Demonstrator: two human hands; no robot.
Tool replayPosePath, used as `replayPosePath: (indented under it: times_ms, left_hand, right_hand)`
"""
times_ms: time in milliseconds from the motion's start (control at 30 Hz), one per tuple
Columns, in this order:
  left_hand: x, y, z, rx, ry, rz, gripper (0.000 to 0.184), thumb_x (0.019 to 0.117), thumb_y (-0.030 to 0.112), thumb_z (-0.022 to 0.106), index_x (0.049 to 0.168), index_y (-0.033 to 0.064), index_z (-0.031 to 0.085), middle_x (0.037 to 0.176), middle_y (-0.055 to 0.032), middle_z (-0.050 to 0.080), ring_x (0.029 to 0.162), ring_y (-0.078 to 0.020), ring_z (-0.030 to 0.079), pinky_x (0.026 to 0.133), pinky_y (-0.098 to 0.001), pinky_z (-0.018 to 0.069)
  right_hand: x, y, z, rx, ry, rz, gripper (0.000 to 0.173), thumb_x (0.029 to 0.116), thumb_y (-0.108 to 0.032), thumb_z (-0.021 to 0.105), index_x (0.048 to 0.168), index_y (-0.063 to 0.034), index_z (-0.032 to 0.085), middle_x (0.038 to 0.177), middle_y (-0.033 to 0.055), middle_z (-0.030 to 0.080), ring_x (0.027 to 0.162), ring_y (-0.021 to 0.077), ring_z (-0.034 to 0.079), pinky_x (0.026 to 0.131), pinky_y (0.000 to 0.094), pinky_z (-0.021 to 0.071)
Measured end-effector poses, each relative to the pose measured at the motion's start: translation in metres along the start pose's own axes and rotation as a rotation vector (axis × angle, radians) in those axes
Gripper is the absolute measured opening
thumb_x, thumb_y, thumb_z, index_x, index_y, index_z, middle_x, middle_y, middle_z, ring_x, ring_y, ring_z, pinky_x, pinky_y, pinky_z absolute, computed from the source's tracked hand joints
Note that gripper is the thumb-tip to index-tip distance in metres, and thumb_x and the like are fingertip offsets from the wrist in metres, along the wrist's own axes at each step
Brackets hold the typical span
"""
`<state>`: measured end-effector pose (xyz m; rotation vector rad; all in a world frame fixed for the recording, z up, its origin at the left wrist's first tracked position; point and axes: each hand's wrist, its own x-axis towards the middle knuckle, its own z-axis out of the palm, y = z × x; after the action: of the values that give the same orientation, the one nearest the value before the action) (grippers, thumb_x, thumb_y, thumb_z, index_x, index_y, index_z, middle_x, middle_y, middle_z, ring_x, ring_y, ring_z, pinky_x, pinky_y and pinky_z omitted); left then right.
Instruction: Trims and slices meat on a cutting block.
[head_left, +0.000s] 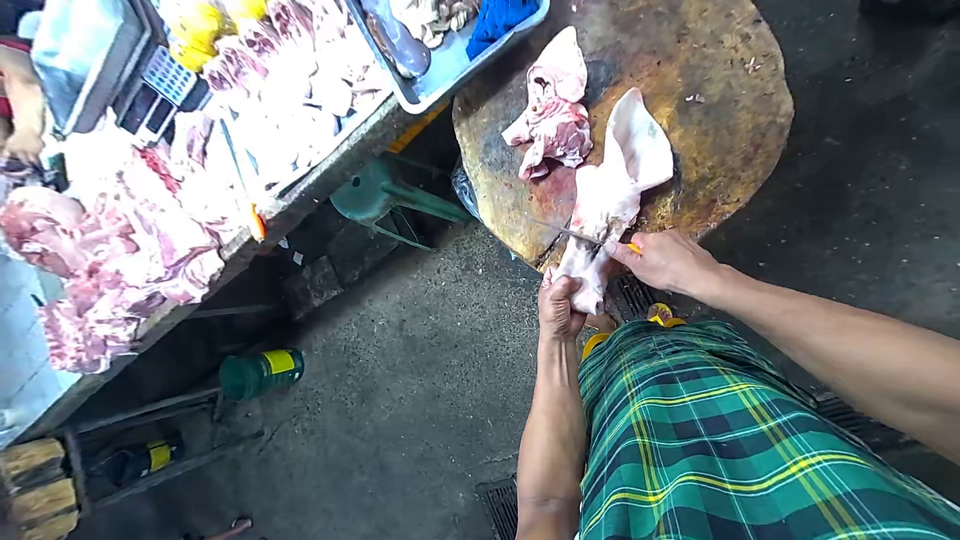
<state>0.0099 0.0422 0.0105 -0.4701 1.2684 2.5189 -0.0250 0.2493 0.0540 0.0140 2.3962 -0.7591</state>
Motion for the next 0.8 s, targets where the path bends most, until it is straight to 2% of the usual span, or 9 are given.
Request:
replayPosePath:
  times_ms: [100, 167, 233, 367, 467, 600, 700, 800]
  left_hand:
    - [-0.001, 0.000, -0.004, -0.036, -0.072, -0.020, 0.020, 0.0830, 0.015, 0.068, 0.102, 0.0169, 0.061, 0.087, -0.0046, 0.070, 0.076, -0.0178, 0.071, 0.067, -0.0391, 0.0605]
    - [0.000, 0.000, -0.008, -0.050, -0.111, -0.035, 0.028, 0.0804, 0.014, 0.069, 0.107, 0.0168, 0.061, 0.093, -0.0051, 0.071, 0.081, -0.0180, 0.071, 0.070, -0.0399, 0.0609]
    - [0.002, 0.000, -0.010, -0.050, -0.141, -0.037, 0.026, 0.0795, 0.013, 0.070, 0.105, 0.0164, 0.063, 0.092, -0.0053, 0.071, 0.081, -0.0174, 0.071, 0.069, -0.0386, 0.0609]
    - [0.003, 0.004, -0.009, -0.054, -0.187, -0.013, 0.027, 0.0787, 0.016, 0.075, 0.105, 0.0161, 0.066, 0.090, -0.0044, 0.072, 0.079, -0.0164, 0.072, 0.070, -0.0377, 0.0613]
    - [0.005, 0.007, -0.007, -0.062, -0.206, 0.024, 0.026, 0.0787, 0.016, 0.075, 0.103, 0.0164, 0.066, 0.090, -0.0042, 0.073, 0.079, -0.0164, 0.072, 0.069, -0.0375, 0.0614]
    - [0.005, 0.008, -0.008, -0.036, -0.229, 0.002, 0.026, 0.0800, 0.019, 0.075, 0.105, 0.0173, 0.066, 0.089, -0.0043, 0.071, 0.076, -0.0158, 0.071, 0.066, -0.0363, 0.0605]
    - [0.009, 0.007, -0.009, -0.041, -0.234, 0.003, 0.027, 0.0809, 0.018, 0.075, 0.105, 0.0161, 0.065, 0.090, -0.0048, 0.071, 0.077, -0.0163, 0.071, 0.068, -0.0368, 0.0606]
    - [0.010, 0.007, -0.009, -0.066, -0.214, 0.000, 0.026, 0.0798, 0.019, 0.075, 0.104, 0.0160, 0.065, 0.089, -0.0043, 0.071, 0.077, -0.0163, 0.071, 0.068, -0.0372, 0.0608]
  right_hand:
    - [-0.010, -0.001, 0.005, -0.057, -0.006, -0.107, 0.075, 0.0992, -0.077, 0.028, 0.091, -0.0118, 0.064, 0.077, 0.0117, 0.065, 0.080, 0.0339, 0.069, 0.069, 0.0581, 0.0548]
    - [-0.003, 0.005, 0.004, -0.050, 0.029, -0.076, 0.076, 0.0996, -0.076, 0.029, 0.093, -0.0091, 0.066, 0.081, 0.0156, 0.067, 0.084, 0.0385, 0.070, 0.070, 0.0617, 0.0546]
    - [0.003, 0.006, -0.003, -0.051, 0.021, -0.009, 0.080, 0.0996, -0.076, 0.028, 0.097, -0.0068, 0.067, 0.087, 0.0193, 0.069, 0.091, 0.0415, 0.070, 0.075, 0.0643, 0.0543]
    - [-0.004, 0.001, 0.000, -0.062, 0.032, -0.074, 0.075, 0.0987, -0.078, 0.029, 0.091, -0.0109, 0.064, 0.078, 0.0134, 0.066, 0.081, 0.0359, 0.070, 0.067, 0.0592, 0.0549]
    - [0.008, 0.010, -0.006, -0.013, 0.062, 0.009, 0.079, 0.0994, -0.076, 0.031, 0.096, -0.0070, 0.068, 0.087, 0.0187, 0.069, 0.089, 0.0409, 0.070, 0.075, 0.0648, 0.0547]
    - [-0.003, 0.000, -0.007, -0.061, 0.017, -0.086, 0.076, 0.0997, -0.076, 0.029, 0.092, -0.0099, 0.064, 0.080, 0.0136, 0.066, 0.083, 0.0360, 0.070, 0.071, 0.0590, 0.0547]
    - [0.011, 0.004, -0.007, -0.010, 0.044, -0.010, 0.077, 0.1010, -0.074, 0.030, 0.095, -0.0065, 0.066, 0.084, 0.0182, 0.068, 0.087, 0.0402, 0.070, 0.074, 0.0635, 0.0547]
    - [0.006, -0.006, -0.006, -0.029, 0.029, -0.076, 0.076, 0.0994, -0.077, 0.028, 0.093, -0.0106, 0.065, 0.078, 0.0138, 0.066, 0.081, 0.0362, 0.070, 0.069, 0.0605, 0.0548]
